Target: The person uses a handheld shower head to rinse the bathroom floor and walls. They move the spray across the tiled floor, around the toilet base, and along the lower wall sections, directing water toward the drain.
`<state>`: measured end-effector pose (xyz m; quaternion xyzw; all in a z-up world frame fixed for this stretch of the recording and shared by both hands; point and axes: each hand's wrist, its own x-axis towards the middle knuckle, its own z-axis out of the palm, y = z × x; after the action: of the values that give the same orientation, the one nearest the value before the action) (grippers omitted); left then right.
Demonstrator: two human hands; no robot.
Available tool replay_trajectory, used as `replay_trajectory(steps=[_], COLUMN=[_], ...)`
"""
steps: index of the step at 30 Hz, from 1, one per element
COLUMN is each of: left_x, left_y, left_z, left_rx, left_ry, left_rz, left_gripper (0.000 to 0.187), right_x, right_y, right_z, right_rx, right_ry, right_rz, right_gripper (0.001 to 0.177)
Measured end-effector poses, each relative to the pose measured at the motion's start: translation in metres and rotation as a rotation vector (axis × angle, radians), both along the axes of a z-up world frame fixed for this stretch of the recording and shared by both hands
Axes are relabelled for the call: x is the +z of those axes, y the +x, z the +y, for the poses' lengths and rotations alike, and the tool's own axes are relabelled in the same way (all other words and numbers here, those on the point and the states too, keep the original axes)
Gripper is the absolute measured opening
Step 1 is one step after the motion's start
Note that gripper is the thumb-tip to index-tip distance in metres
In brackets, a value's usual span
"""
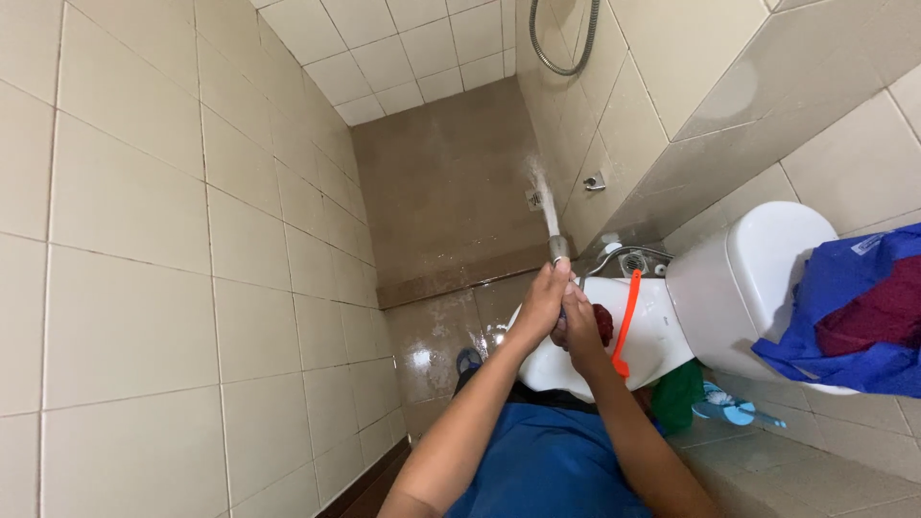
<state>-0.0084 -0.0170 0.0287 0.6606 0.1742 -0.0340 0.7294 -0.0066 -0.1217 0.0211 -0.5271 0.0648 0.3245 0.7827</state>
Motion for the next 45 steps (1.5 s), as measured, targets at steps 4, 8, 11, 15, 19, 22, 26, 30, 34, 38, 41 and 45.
replay_trajectory(steps=[4, 8, 11, 15, 19, 22, 26, 30, 34, 38, 41, 45], left_x=[0.017, -0.018, -0.012, -0.001, 0.003, 0.004, -0.015, -0.012, -0.017, -0.029, -0.028, -0.013], left_y=[-0.002, 0.003, 0.002, 0.001, 0.002, 0.003, 0.005, 0.003, 0.005, 0.003, 0.004, 0.004], left_z=[0.000, 0.005, 0.006, 0.007, 0.011, 0.011, 0.010, 0.015, 0.020, 0.020, 0.023, 0.026], left_rx=[0.012, 0.034, 0.041, 0.059, 0.066, 0.050, 0.087, 0.072, 0.045, 0.094, 0.116, 0.103], left_ry=[-0.018, 0.064, 0.054, -0.003, -0.040, -0.037, -0.112, -0.222, -0.248, -0.093, -0.074, -0.096], left_rz=[0.083, 0.008, 0.000, 0.027, 0.024, 0.076, -0.017, -0.077, -0.044, -0.096, -0.106, -0.058], left_gripper=[0.062, 0.063, 0.061, 0.059, 0.058, 0.056, 0.052, 0.046, 0.044, 0.049, 0.050, 0.050], right_x=[-0.009, -0.013, -0.019, -0.011, 0.002, -0.008, 0.004, -0.021, -0.037, -0.024, -0.007, -0.014], right_y=[-0.001, 0.003, 0.004, 0.004, 0.007, 0.008, 0.010, 0.013, 0.017, 0.014, 0.018, 0.021], right_z=[-0.002, 0.004, 0.003, 0.006, 0.012, 0.010, 0.012, 0.011, 0.012, 0.013, 0.019, 0.022], right_rx=[0.013, 0.016, 0.033, 0.065, 0.072, 0.078, 0.084, 0.082, 0.097, 0.117, 0.134, 0.181], right_ry=[0.000, -0.025, -0.021, -0.023, -0.082, -0.090, 0.005, 0.053, 0.032, 0.033, -0.012, -0.044], right_rz=[-0.036, -0.013, -0.018, -0.027, 0.018, -0.016, -0.023, -0.051, -0.037, -0.048, -0.045, -0.041], right_gripper=[0.050, 0.044, 0.045, 0.048, 0.047, 0.047, 0.043, 0.039, 0.036, 0.042, 0.046, 0.051])
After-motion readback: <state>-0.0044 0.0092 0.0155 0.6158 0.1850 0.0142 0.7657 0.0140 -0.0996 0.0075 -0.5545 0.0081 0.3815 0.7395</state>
